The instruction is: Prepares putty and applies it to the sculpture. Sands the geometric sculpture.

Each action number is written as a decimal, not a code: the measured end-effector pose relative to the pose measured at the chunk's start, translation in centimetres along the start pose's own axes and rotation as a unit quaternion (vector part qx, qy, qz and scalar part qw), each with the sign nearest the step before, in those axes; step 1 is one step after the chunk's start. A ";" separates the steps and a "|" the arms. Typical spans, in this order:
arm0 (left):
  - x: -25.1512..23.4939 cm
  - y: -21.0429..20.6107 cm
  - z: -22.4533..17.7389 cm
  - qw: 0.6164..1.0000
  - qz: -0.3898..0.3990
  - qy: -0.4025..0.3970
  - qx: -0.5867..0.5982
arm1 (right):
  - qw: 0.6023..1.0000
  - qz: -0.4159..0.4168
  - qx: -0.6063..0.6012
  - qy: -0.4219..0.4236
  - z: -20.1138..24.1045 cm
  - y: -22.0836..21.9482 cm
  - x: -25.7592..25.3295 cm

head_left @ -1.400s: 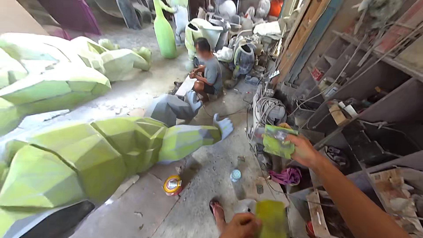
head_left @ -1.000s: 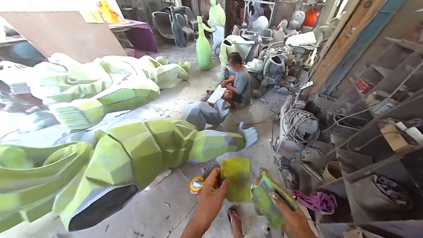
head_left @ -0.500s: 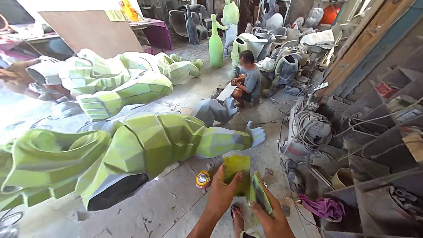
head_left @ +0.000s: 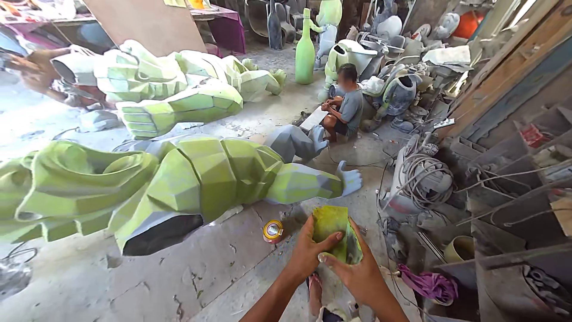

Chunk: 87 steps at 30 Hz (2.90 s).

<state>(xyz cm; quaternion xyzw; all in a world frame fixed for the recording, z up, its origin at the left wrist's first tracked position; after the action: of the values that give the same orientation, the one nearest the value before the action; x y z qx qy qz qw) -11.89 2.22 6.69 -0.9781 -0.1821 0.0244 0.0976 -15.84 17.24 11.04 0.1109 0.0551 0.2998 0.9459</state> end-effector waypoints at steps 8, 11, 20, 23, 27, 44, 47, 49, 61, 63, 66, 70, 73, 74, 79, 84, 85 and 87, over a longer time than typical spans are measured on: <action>2.0 -1.4 -0.7 0.996 0.070 -0.009 0.052 | 0.966 0.115 -0.135 -0.190 -0.8 0.2 -1.1; 2.6 -1.8 0.6 0.983 0.066 0.059 0.162 | 0.957 0.141 -0.149 -0.204 -2.2 0.8 -1.0; 1.5 1.0 -0.1 0.963 -0.092 0.025 0.250 | 0.992 -0.021 -0.074 0.097 0.2 1.8 1.6; 1.5 0.2 0.3 0.983 -0.082 0.001 0.161 | 0.997 0.028 -0.049 0.051 0.4 0.3 2.5; 1.7 -1.0 1.1 0.994 -0.043 -0.008 0.102 | 1.000 -0.001 0.026 -0.018 0.6 -0.2 2.0; 2.8 1.2 2.9 0.941 -0.259 0.103 0.195 | 0.992 -0.063 -0.073 -0.082 -7.5 6.3 0.4; 3.4 0.2 2.9 0.969 -0.217 0.060 0.099 | 0.998 -0.031 -0.044 -0.018 -6.2 4.6 0.3; 3.6 -0.3 2.9 0.986 -0.164 0.012 0.012 | 0.998 -0.038 -0.023 -0.054 -6.6 4.2 0.1; 5.2 2.7 3.5 0.988 -0.128 0.081 0.042 | 0.946 -0.024 0.294 -0.133 -8.4 9.4 -4.7; 5.3 3.0 3.0 0.978 -0.178 0.064 0.092 | 0.995 -0.027 0.090 -0.034 -6.2 7.7 -3.8; 6.1 0.5 0.9 0.987 -0.007 0.037 0.153 | 0.998 -0.016 -0.009 0.068 -4.5 4.3 -3.7; 6.6 -0.7 -1.4 0.885 0.159 0.048 0.436 | 0.985 -0.030 0.084 0.150 -3.1 2.1 -4.0; 6.8 -1.4 -2.2 0.814 0.196 0.089 0.539 | 0.941 -0.075 0.233 0.235 -0.9 0.8 -3.6; 6.8 -1.8 -2.6 0.825 0.172 0.102 0.528 | 0.922 -0.089 0.286 0.245 -0.1 0.6 -3.7; 6.8 -4.6 -3.9 0.942 0.025 0.077 0.326 | 0.896 -0.178 0.399 0.081 1.8 0.3 -5.5; 5.8 -4.6 -5.5 0.958 -0.041 0.074 0.275 | 0.890 -0.188 0.407 0.089 1.4 -1.4 -5.4; 5.7 -4.4 -5.8 0.956 -0.046 0.064 0.281 | 0.906 -0.169 0.377 0.089 1.1 -1.8 -5.3; 5.2 -4.1 -6.0 0.954 -0.043 0.042 0.293 | 0.923 -0.147 0.344 0.094 1.2 -2.6 -4.7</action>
<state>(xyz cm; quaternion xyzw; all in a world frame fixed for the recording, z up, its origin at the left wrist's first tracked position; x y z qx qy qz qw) -7.98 6.71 13.34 -0.8978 -0.2046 0.0314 0.3888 -18.06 12.22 11.72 0.3913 0.2587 0.1293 0.8736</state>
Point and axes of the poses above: each hand's wrist, its own x-axis away from the middle knuckle, its own y-axis out of the back of the hand, z = x × y, the point moved 3 cm from there along -x, towards the middle knuckle
